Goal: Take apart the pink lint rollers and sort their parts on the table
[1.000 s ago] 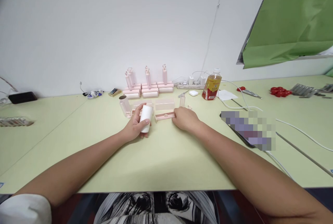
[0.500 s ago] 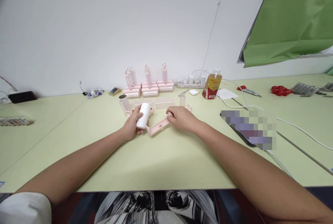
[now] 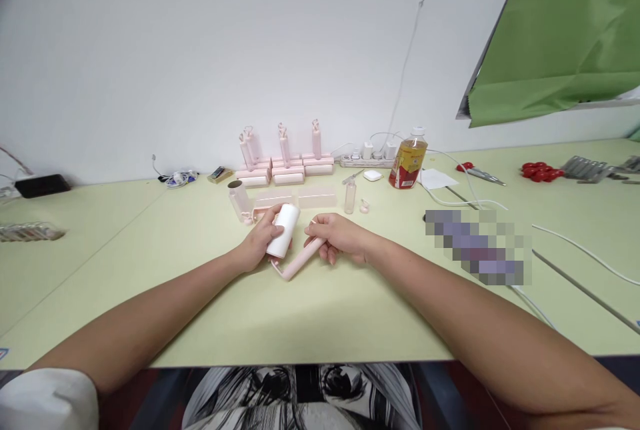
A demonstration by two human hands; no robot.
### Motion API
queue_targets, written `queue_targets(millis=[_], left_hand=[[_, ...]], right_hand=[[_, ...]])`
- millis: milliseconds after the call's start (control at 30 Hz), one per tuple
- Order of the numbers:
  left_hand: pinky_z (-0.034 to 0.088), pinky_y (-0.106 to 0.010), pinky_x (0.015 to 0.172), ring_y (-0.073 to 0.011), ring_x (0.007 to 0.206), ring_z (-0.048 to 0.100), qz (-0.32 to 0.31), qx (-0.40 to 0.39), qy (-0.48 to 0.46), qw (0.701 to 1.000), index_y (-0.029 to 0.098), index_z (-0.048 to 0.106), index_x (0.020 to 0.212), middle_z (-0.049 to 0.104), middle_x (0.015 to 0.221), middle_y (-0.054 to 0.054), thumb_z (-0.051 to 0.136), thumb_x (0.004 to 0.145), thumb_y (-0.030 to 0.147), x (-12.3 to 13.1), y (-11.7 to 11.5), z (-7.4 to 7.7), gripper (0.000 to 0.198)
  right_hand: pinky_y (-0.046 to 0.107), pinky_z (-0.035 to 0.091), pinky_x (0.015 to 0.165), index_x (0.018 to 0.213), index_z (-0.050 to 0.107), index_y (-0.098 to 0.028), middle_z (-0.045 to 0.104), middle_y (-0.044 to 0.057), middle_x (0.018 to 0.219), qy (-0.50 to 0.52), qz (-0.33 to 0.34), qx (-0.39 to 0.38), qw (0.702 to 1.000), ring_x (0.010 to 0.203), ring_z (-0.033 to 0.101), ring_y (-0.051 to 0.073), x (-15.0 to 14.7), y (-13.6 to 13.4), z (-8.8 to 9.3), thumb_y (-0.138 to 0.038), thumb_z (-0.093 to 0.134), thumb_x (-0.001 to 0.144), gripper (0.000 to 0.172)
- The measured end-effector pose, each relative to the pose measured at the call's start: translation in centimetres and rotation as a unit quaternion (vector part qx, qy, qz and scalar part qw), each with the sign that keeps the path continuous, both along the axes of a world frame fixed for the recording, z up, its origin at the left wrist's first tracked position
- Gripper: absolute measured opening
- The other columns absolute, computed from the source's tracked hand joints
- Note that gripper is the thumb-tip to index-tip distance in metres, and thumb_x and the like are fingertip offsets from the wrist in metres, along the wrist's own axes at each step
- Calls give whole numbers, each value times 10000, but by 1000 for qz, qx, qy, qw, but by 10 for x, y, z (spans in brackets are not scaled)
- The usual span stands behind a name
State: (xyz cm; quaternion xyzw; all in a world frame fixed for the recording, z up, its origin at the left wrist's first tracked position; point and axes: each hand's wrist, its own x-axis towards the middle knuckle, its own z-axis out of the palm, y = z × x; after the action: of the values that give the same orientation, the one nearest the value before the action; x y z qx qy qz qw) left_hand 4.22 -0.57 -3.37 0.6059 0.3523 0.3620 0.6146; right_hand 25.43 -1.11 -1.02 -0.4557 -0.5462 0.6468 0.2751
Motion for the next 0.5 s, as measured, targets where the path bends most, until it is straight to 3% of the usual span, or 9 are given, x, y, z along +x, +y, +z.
queue_targets(millis=[200, 300, 500], left_hand=[[443, -252, 557, -176, 696, 580, -3, 12, 5, 1000, 267, 305, 1388, 554, 819, 7, 570, 801, 363, 0, -3, 3, 651], [437, -264, 572, -175, 685, 570, -17, 5, -2, 1000, 263, 276, 1407, 548, 835, 5, 574, 805, 379, 1, -5, 4, 682], [387, -232, 608, -130, 695, 505, -62, 41, -5, 997, 240, 388, 1362, 560, 941, -20, 618, 799, 374, -3, -5, 6, 622]], right_hand=[[176, 480, 320, 824, 509, -163, 737, 87, 807, 63, -9, -55, 996, 412, 591, 89, 0, 0, 0, -276, 614, 892, 169], [193, 524, 361, 861, 519, -153, 738, 95, 804, 76, -17, -72, 994, 444, 628, 108, -1, 0, 1, -274, 585, 918, 150], [207, 556, 400, 910, 562, -119, 728, 86, 771, 126, 9, -91, 988, 466, 651, 121, -1, -3, 5, -291, 504, 966, 190]])
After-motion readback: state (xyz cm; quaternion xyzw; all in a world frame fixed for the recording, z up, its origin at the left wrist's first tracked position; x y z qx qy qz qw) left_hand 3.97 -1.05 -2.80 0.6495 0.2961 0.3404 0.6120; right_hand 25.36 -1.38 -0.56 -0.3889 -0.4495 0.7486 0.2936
